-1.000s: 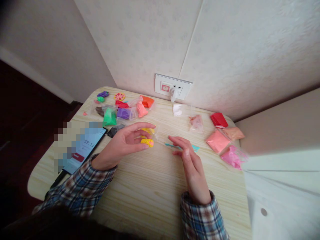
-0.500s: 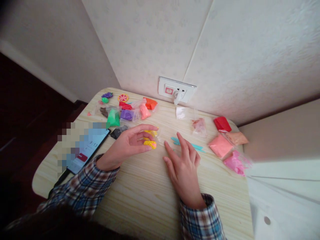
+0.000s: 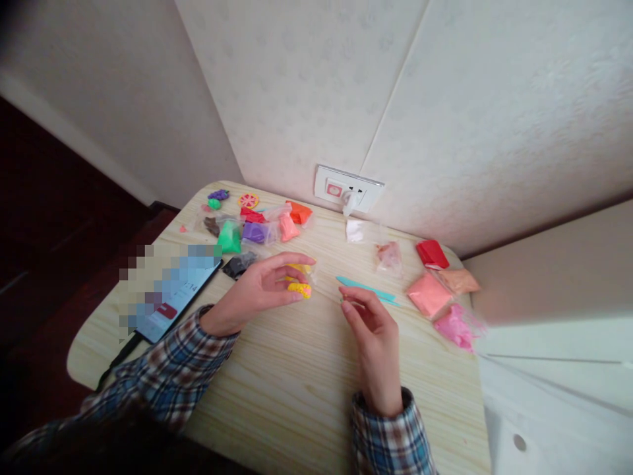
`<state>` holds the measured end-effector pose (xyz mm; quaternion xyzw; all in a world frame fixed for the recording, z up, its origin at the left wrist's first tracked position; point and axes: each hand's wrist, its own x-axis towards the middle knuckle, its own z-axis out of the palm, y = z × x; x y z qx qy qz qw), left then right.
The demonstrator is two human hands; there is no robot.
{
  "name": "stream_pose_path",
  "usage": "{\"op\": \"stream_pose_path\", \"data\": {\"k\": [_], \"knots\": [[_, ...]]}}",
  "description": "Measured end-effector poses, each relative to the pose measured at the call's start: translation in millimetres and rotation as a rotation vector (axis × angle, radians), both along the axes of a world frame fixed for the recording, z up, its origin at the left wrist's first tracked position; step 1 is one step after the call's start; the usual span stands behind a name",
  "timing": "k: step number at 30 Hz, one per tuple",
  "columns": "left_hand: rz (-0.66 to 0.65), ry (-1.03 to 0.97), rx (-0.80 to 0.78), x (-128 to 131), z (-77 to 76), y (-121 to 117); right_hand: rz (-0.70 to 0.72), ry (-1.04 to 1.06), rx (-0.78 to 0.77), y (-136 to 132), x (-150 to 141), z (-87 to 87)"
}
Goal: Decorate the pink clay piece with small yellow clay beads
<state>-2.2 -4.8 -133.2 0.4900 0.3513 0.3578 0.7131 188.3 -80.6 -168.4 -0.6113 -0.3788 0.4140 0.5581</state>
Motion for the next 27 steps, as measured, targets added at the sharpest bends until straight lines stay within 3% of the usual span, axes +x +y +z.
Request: {"op": "stream_pose_path", "data": {"k": [7,14,27], "knots": [[0.014,0.016,-0.009,1,-0.1,0,-0.007,0.284,-0.051,0,-1,2.8],[-0.010,0.008,-0.023,2,-1.1,-1,0.116,0.409,-0.019,1,-5,13.7],[-0.096,0.006,0.021,5,0.2,-7,0.203,0.151,0.111,-1,-10,16.0]]}}
